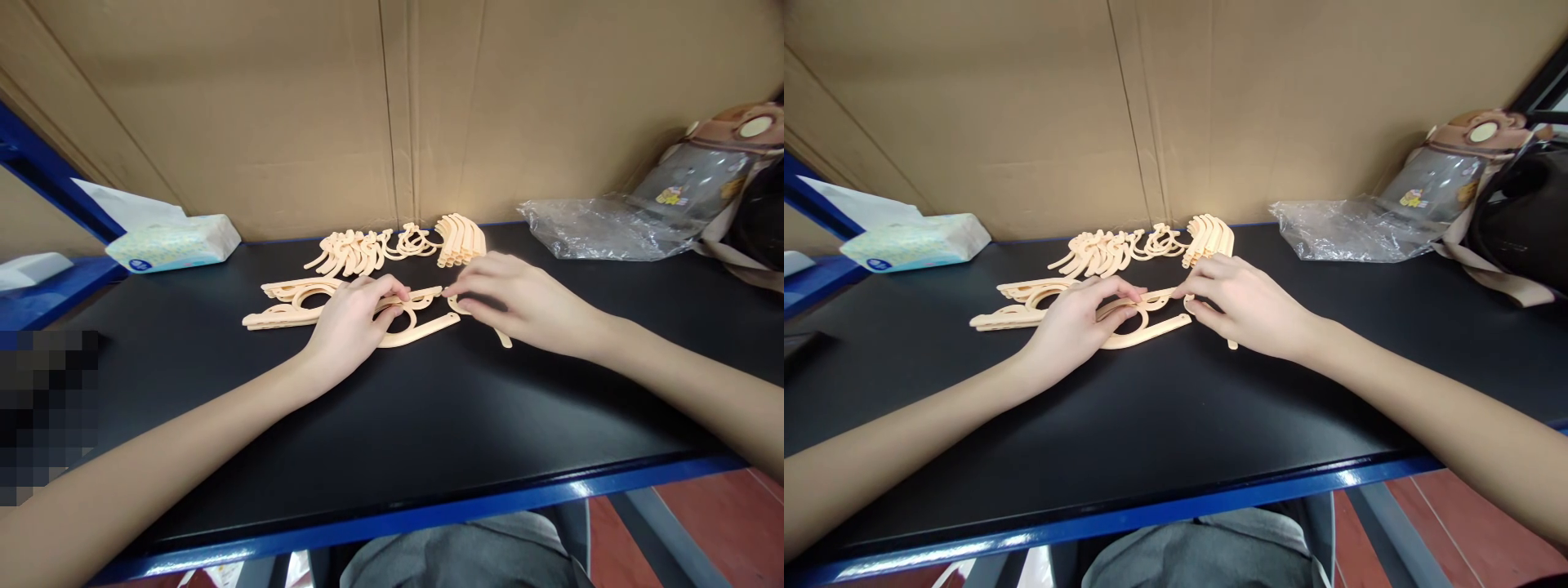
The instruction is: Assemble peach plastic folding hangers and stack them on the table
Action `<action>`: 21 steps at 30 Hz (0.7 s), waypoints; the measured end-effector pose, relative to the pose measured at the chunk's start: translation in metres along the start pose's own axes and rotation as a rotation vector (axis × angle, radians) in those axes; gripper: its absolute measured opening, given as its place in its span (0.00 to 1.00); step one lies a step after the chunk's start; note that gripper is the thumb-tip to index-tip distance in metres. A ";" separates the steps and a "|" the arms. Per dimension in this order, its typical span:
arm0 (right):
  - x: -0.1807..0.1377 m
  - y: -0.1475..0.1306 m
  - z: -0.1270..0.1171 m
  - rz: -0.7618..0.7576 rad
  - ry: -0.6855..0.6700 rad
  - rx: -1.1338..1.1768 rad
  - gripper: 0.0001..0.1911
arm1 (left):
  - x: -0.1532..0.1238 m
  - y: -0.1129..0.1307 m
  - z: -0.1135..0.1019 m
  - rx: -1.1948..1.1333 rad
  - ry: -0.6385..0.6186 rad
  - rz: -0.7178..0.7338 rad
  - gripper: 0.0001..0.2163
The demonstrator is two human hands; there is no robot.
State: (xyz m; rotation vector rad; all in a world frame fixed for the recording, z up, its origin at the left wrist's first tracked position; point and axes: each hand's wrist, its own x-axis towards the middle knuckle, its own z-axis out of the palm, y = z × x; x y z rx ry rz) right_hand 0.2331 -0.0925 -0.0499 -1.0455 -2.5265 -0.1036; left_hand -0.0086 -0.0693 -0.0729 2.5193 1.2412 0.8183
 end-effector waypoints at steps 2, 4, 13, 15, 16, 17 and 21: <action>-0.001 -0.003 0.002 -0.062 -0.024 -0.022 0.14 | 0.000 0.001 -0.001 0.011 -0.007 0.004 0.04; -0.002 -0.006 0.004 -0.090 -0.053 -0.025 0.13 | 0.001 0.002 -0.001 0.024 -0.009 0.008 0.05; -0.002 -0.006 0.006 -0.070 -0.060 0.049 0.14 | 0.000 -0.001 0.001 0.088 0.009 0.002 0.09; -0.001 -0.002 0.006 -0.052 -0.062 0.046 0.13 | 0.000 0.000 0.000 0.083 0.015 -0.002 0.11; -0.001 0.000 0.006 -0.041 -0.061 0.034 0.13 | 0.000 0.001 -0.001 0.080 0.019 0.000 0.11; -0.001 0.001 0.007 -0.026 -0.058 0.018 0.13 | 0.000 0.002 -0.001 0.076 0.024 0.009 0.12; 0.001 0.004 0.006 0.096 -0.031 -0.035 0.09 | -0.003 0.009 -0.003 0.064 0.019 0.126 0.09</action>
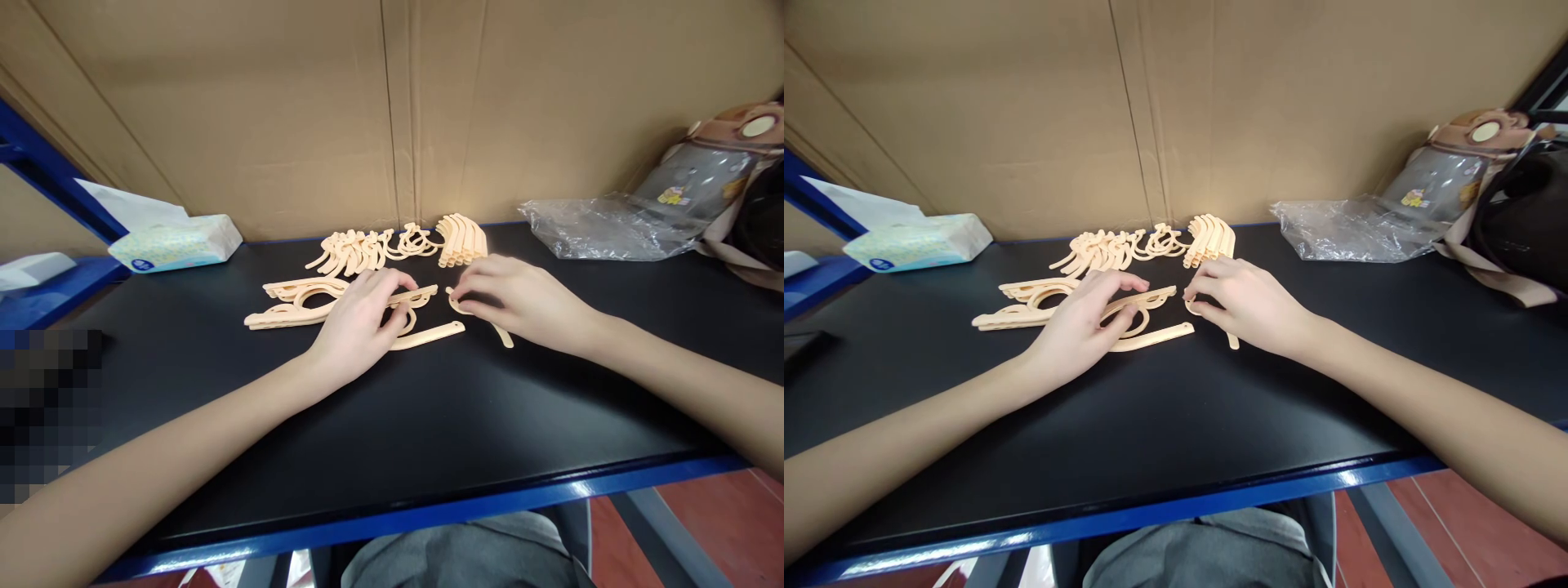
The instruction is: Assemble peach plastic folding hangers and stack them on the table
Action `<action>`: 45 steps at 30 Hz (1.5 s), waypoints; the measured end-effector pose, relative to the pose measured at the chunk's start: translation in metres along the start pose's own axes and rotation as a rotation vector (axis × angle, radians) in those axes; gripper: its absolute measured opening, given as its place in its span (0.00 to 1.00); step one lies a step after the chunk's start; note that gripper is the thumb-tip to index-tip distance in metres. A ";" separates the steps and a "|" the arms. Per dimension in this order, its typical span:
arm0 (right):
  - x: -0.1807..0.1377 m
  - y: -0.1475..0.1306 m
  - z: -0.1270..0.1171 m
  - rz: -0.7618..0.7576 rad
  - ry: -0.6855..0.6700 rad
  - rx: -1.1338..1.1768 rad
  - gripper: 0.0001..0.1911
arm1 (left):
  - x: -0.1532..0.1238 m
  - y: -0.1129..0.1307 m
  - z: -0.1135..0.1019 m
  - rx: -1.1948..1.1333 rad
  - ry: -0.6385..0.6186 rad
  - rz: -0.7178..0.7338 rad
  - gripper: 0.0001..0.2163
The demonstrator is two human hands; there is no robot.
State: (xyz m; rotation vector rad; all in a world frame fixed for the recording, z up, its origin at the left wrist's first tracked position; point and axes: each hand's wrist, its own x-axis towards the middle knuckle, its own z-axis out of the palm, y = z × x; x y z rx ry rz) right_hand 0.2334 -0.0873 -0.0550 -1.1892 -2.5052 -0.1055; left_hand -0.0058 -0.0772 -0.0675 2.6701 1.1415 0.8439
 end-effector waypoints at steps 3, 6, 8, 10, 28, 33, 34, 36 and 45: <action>0.001 -0.002 -0.002 0.083 0.019 -0.024 0.07 | -0.002 0.008 -0.001 0.008 -0.052 0.105 0.10; 0.002 -0.004 -0.003 0.134 0.030 -0.041 0.08 | -0.003 0.013 -0.001 0.028 -0.124 0.197 0.15; 0.002 -0.005 -0.002 0.170 0.032 -0.053 0.11 | -0.004 0.015 -0.001 0.038 -0.177 0.230 0.14; 0.003 -0.006 0.001 0.204 0.036 -0.070 0.13 | -0.004 0.014 -0.001 0.048 -0.218 0.229 0.12; 0.003 -0.003 0.007 0.140 0.025 -0.043 0.10 | -0.002 0.012 -0.006 0.142 -0.326 0.224 0.07; 0.004 -0.007 0.007 0.107 0.048 -0.012 0.07 | -0.002 0.012 -0.006 0.048 -0.327 0.200 0.06; 0.004 -0.007 0.006 0.102 0.055 -0.004 0.06 | -0.002 0.011 -0.006 0.025 -0.320 0.194 0.06; 0.004 -0.008 0.006 0.135 0.071 0.018 0.04 | -0.002 0.011 -0.006 -0.008 -0.305 0.177 0.06; 0.002 -0.010 0.001 0.236 0.044 0.159 0.07 | -0.002 0.014 -0.006 -0.046 -0.252 0.126 0.09</action>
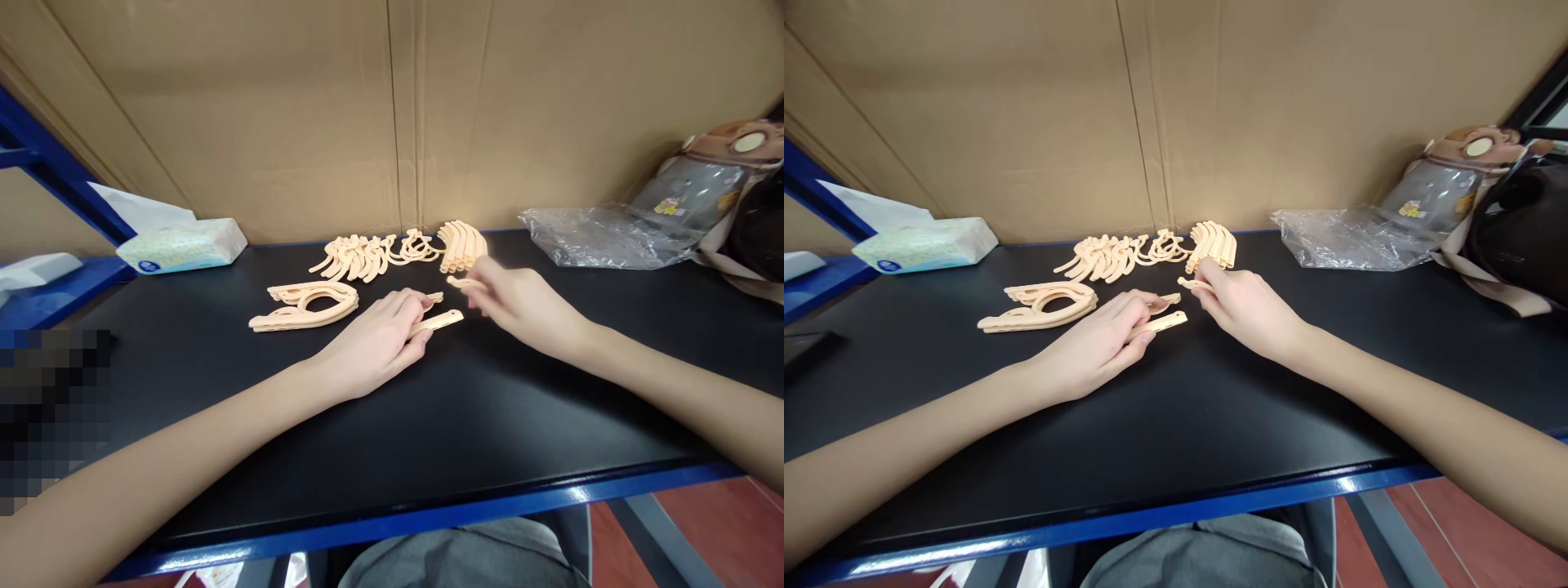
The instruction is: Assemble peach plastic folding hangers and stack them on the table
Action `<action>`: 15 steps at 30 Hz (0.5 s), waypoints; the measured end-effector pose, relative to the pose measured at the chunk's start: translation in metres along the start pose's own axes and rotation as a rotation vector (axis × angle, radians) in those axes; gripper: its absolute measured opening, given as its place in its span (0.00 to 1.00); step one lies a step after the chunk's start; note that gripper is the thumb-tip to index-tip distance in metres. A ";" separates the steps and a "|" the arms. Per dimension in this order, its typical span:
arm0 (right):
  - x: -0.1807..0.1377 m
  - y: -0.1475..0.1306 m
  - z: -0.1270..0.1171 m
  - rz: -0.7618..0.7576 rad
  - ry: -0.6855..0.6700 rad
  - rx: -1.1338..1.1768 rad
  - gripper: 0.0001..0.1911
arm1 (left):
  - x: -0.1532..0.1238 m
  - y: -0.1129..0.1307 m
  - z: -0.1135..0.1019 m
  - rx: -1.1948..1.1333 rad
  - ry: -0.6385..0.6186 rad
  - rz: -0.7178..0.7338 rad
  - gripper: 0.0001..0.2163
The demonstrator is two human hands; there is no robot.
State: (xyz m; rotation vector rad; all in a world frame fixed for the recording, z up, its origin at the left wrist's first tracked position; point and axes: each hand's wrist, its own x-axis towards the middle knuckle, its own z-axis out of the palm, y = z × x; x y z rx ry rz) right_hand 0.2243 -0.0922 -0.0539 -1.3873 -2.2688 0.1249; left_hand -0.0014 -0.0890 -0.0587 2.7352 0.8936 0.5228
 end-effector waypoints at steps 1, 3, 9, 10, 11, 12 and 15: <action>0.000 0.000 0.000 -0.004 -0.027 -0.011 0.07 | 0.000 0.000 0.001 0.003 0.008 0.005 0.09; -0.001 -0.001 0.002 -0.008 -0.083 -0.023 0.09 | 0.001 -0.002 0.002 0.018 0.019 0.023 0.09; -0.005 -0.004 0.003 -0.037 -0.202 -0.032 0.15 | 0.000 -0.004 0.002 0.097 0.042 0.019 0.09; -0.005 -0.005 0.002 -0.038 -0.213 -0.034 0.15 | 0.000 -0.004 0.001 0.097 0.053 0.009 0.09; -0.006 -0.005 0.002 -0.040 -0.218 -0.035 0.15 | 0.000 -0.003 0.000 0.094 0.063 0.001 0.09; -0.006 -0.006 0.001 -0.044 -0.216 -0.036 0.15 | 0.000 -0.003 0.000 0.092 0.069 -0.004 0.09; -0.006 -0.007 0.000 -0.086 -0.207 -0.014 0.14 | 0.000 -0.004 0.000 0.097 0.072 -0.008 0.10</action>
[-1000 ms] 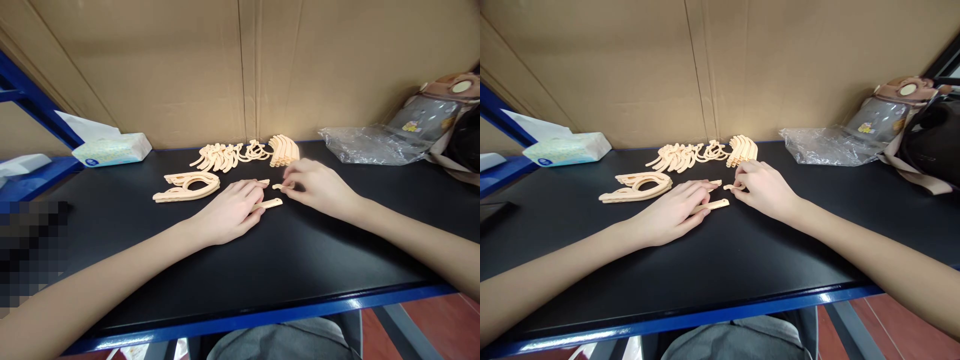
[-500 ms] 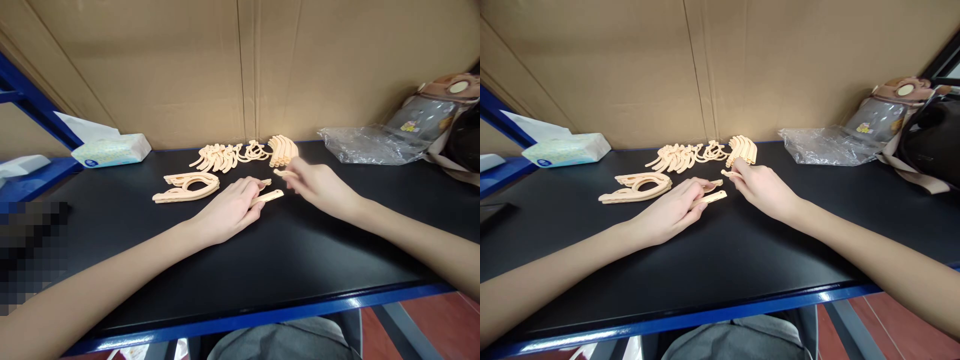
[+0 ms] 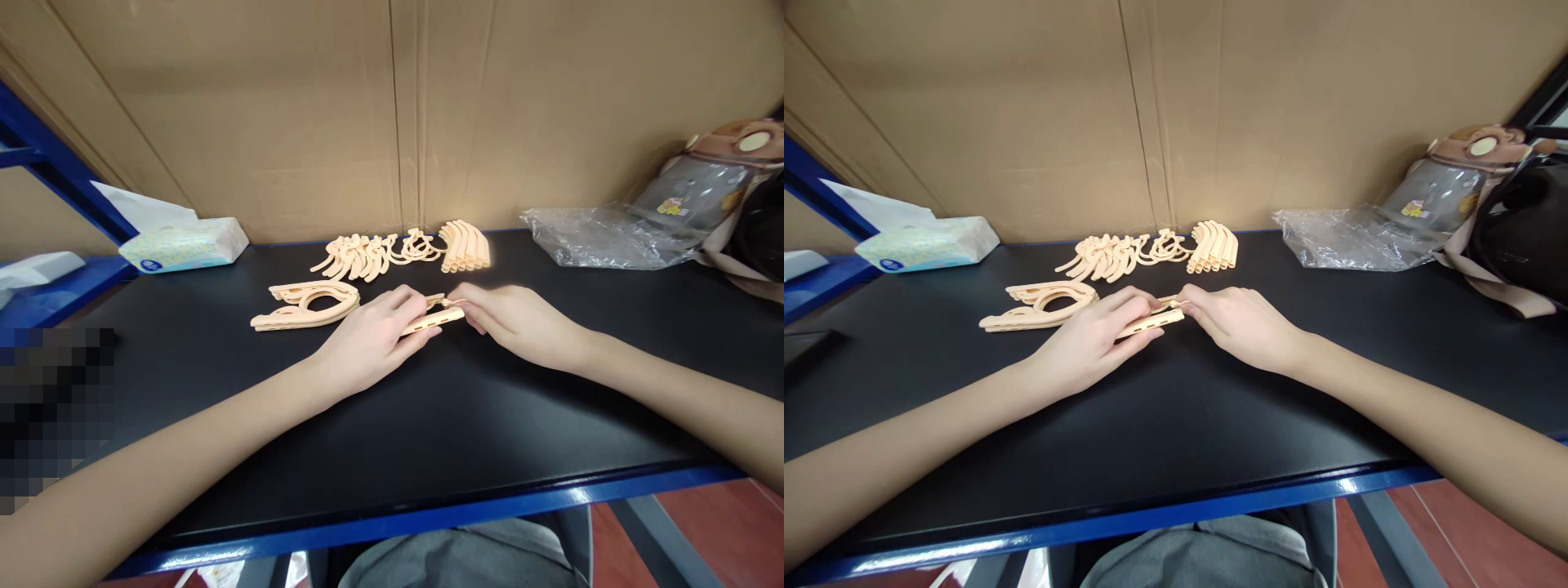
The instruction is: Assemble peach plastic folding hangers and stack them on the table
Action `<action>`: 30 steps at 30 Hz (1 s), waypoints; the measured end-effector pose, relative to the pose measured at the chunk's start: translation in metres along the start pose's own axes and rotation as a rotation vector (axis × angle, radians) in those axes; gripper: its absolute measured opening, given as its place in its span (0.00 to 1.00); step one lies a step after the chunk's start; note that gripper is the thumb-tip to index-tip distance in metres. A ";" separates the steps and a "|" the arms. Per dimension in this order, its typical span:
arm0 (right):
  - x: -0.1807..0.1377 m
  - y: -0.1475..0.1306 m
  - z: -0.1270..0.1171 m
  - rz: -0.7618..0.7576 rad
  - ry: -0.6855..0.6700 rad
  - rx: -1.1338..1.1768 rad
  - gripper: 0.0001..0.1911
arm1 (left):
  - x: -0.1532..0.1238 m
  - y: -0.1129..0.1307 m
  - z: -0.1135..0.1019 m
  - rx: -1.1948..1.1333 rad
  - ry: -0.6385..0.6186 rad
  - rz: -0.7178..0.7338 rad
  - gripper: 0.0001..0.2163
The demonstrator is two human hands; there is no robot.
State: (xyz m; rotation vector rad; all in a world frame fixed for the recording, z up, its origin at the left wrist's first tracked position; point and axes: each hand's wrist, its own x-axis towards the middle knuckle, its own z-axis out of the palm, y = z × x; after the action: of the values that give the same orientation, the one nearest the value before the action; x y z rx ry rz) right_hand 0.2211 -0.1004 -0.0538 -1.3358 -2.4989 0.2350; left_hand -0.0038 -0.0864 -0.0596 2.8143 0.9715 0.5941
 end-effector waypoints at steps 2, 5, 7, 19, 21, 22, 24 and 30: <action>0.000 0.000 -0.001 -0.028 0.003 0.025 0.14 | 0.000 -0.001 0.001 0.005 0.001 0.009 0.11; 0.000 -0.002 0.000 -0.018 0.011 0.060 0.15 | -0.001 -0.003 0.003 -0.010 0.010 0.026 0.12; 0.000 -0.002 0.000 0.013 0.035 0.082 0.16 | -0.001 -0.003 0.004 -0.029 0.005 0.036 0.12; -0.002 -0.005 -0.003 -0.008 0.069 0.110 0.16 | -0.001 0.000 0.003 -0.101 -0.027 0.023 0.14; -0.002 -0.004 -0.003 -0.013 0.063 0.116 0.16 | -0.001 -0.001 0.003 -0.101 -0.027 0.029 0.14; -0.002 -0.004 -0.003 -0.012 0.063 0.116 0.16 | -0.001 -0.001 0.003 -0.101 -0.026 0.031 0.13; -0.002 -0.004 -0.002 0.009 0.073 0.113 0.16 | -0.001 -0.001 0.003 -0.112 -0.015 0.028 0.13; -0.001 -0.004 0.000 0.120 0.092 0.151 0.16 | 0.000 -0.002 0.003 -0.164 0.073 -0.012 0.13</action>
State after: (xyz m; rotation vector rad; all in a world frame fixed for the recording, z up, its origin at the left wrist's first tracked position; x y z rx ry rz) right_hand 0.2184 -0.1030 -0.0526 -1.4022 -2.2800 0.3723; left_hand -0.0035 -0.0851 -0.0631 2.6585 0.9059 0.7432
